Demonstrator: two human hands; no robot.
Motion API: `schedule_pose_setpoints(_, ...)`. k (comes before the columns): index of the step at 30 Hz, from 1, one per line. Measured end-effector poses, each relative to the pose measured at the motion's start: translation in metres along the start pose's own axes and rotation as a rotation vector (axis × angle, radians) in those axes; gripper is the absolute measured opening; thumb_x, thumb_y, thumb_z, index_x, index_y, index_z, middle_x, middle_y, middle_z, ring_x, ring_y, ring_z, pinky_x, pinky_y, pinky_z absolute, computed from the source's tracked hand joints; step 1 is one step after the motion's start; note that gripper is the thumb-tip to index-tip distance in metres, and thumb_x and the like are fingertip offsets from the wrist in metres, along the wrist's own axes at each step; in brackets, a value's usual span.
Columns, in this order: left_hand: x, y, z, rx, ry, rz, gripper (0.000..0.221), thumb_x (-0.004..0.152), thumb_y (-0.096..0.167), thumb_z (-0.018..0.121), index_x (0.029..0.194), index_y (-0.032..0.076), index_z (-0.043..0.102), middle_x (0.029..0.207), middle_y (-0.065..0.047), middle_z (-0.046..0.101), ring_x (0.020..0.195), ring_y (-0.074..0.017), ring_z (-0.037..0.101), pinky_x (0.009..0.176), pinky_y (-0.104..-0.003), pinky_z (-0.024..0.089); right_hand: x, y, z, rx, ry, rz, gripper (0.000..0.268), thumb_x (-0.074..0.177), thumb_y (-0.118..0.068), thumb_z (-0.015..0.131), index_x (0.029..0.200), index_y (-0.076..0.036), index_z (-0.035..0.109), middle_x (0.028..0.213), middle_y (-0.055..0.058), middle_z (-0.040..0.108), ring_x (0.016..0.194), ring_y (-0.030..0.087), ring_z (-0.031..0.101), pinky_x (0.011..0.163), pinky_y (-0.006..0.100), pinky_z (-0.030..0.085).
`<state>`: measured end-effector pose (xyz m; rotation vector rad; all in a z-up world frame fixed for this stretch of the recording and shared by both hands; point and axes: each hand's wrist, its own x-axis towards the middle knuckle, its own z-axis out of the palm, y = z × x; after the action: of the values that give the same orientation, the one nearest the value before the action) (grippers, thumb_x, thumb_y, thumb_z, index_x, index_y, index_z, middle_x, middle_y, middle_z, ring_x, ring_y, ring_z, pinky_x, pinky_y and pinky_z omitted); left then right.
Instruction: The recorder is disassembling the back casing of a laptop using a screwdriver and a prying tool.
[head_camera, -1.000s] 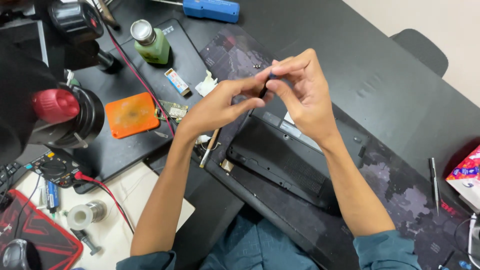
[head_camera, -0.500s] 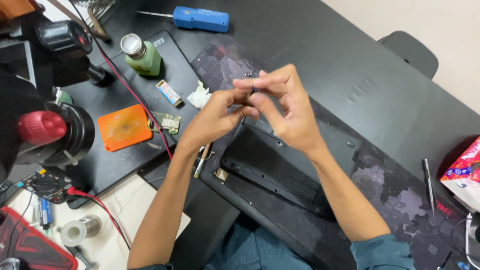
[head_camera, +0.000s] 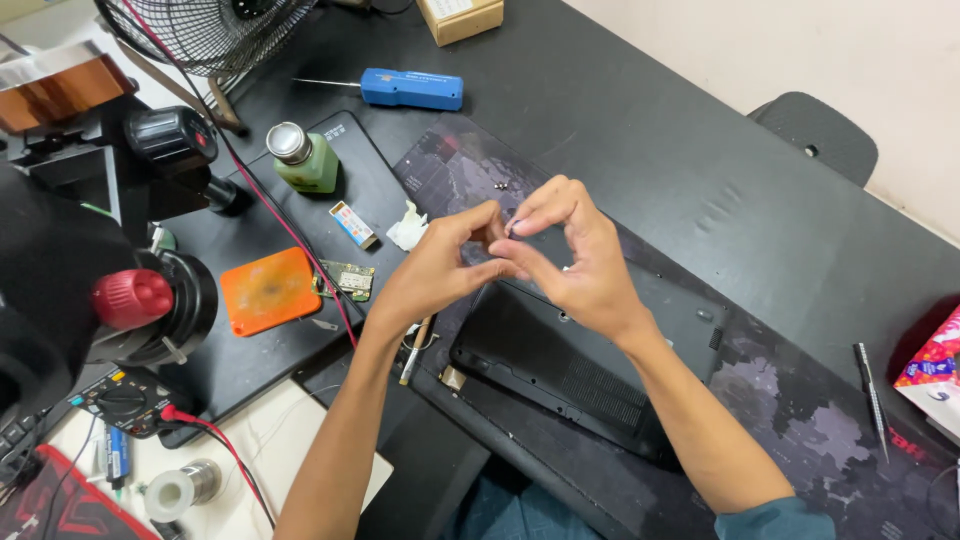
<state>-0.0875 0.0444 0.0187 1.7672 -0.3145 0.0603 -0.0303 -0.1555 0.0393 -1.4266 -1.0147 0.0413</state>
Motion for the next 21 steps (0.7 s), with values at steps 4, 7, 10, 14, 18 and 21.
schedule_pose_setpoints(4,-0.001,0.020,-0.002,-0.007,-0.093,0.075,0.034,0.095,0.002,0.071,0.126,-0.005,0.060,0.103,-0.005,0.072,0.100,-0.0123,0.068,0.092,-0.032,0.052,0.014,-0.023,-0.007,-0.028,-0.018,0.129,0.028,0.097,0.005,0.072,0.112,-0.007,0.052,0.111,0.011,0.070,0.108,0.017,0.069,0.112,0.034,0.045)
schedule_pose_setpoints(7,0.002,0.011,0.006,0.064,0.073,-0.011,0.031,0.089,0.008,0.077,0.115,-0.001,0.063,0.087,-0.002,0.067,0.084,-0.0112,0.064,0.079,-0.029,0.054,0.013,-0.022,-0.006,-0.010,-0.063,0.092,0.031,0.095,0.005,0.071,0.113,-0.006,0.048,0.119,0.012,0.069,0.116,0.019,0.067,0.118,0.036,0.043)
schedule_pose_setpoints(10,0.002,0.004,0.010,0.072,0.129,0.049,0.030,0.083,0.008,0.079,0.098,-0.001,0.053,0.084,-0.005,0.056,0.084,-0.0153,0.056,0.077,-0.032,0.052,0.007,-0.008,-0.002,-0.007,-0.038,-0.004,0.040,0.092,0.004,0.080,0.114,-0.007,0.047,0.121,0.013,0.063,0.117,0.019,0.062,0.108,0.036,0.050)
schedule_pose_setpoints(14,0.001,0.017,0.002,0.263,0.078,-0.025,0.050,0.068,0.020,0.093,0.097,-0.001,0.057,0.084,-0.007,0.058,0.078,-0.0215,0.059,0.068,-0.035,0.050,0.007,-0.011,-0.005,0.152,-0.044,0.069,0.033,0.100,0.007,0.071,0.118,-0.007,0.047,0.119,0.012,0.064,0.117,0.020,0.067,0.108,0.036,0.055)
schedule_pose_setpoints(18,-0.007,-0.020,-0.005,0.544,-0.004,-0.177,0.041,0.068,0.017,0.090,0.094,0.000,0.064,0.089,-0.013,0.066,0.087,-0.0330,0.066,0.073,-0.042,0.051,0.011,-0.007,-0.002,0.099,-0.054,0.057,0.037,0.098,0.011,0.069,0.120,-0.006,0.044,0.122,0.014,0.063,0.118,0.021,0.067,0.102,0.035,0.058)
schedule_pose_setpoints(21,-0.003,-0.015,0.004,0.564,-0.013,-0.259,0.037,0.072,0.018,0.088,0.098,0.001,0.068,0.091,-0.015,0.071,0.089,-0.0334,0.069,0.078,-0.043,0.052,0.008,-0.003,-0.003,0.068,-0.009,0.089,0.039,0.100,0.012,0.068,0.123,-0.006,0.042,0.117,0.014,0.063,0.111,0.021,0.070,0.099,0.033,0.060)
